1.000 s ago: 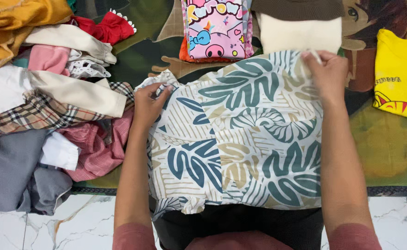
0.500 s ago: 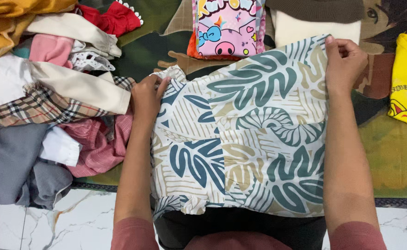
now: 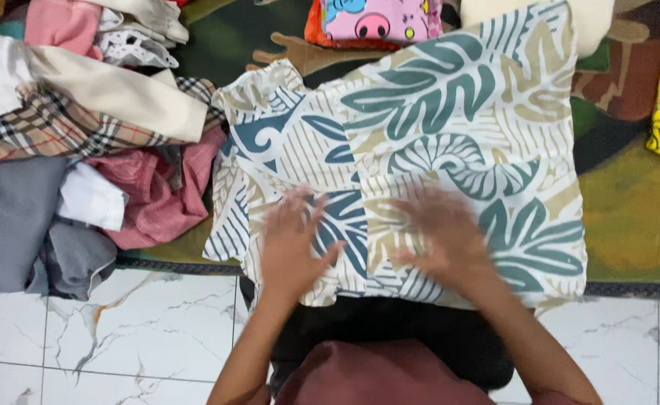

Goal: The person picks up clothing items from a pile, spreads them out on a surface, and folds them into flat rectangular shapes by hand.

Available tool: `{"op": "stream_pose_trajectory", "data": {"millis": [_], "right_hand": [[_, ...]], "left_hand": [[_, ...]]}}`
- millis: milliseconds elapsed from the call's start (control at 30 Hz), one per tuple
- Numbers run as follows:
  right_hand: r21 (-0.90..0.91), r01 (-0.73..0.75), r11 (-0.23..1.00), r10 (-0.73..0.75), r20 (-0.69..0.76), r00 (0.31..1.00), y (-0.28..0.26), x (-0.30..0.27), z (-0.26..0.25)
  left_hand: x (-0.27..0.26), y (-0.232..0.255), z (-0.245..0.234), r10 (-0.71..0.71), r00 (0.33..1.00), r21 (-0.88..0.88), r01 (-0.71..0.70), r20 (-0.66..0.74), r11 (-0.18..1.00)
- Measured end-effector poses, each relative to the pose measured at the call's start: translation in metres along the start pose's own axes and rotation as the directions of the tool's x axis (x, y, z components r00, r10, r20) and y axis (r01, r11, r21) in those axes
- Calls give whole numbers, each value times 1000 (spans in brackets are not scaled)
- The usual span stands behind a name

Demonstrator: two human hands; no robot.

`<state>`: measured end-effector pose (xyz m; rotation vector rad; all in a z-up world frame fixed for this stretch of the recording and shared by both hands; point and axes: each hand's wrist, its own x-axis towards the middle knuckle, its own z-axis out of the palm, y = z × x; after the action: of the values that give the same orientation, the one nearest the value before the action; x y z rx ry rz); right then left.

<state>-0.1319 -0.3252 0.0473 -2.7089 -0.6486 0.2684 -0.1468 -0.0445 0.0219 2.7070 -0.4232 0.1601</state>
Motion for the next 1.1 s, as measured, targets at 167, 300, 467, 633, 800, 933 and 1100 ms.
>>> {"op": "stream_pose_trajectory", "data": {"millis": [167,300,467,633,800,933,1100], "right_hand": [[-205,-372,905,305,-297,905,96,-93,-8],[47,-539,841,495,-468,732,108,-157,9],[-111,-124,986,54,-489,871,67,-191,56],[-360,-257,897,41,-511,859,74,-192,88],[-327,-233,916,-31,-637,771,97,-214,88],[-113,-186,976,76,-622,779,101,-257,63],[275,-166,947,305,-608,733,118,-274,42]], "left_hand": [[-69,-69,-16,-189,974,161,208,-127,965],[-105,-87,-3,-176,956,-23,176,-235,984],[-125,-69,8,350,907,70,-343,-236,937],[-111,-65,-9,430,893,154,-410,-130,899],[-112,-54,-33,478,867,181,-452,-143,874],[-133,-44,-45,410,904,57,-406,-124,912],[-148,-49,-55,97,984,-408,-150,-146,901]]}}
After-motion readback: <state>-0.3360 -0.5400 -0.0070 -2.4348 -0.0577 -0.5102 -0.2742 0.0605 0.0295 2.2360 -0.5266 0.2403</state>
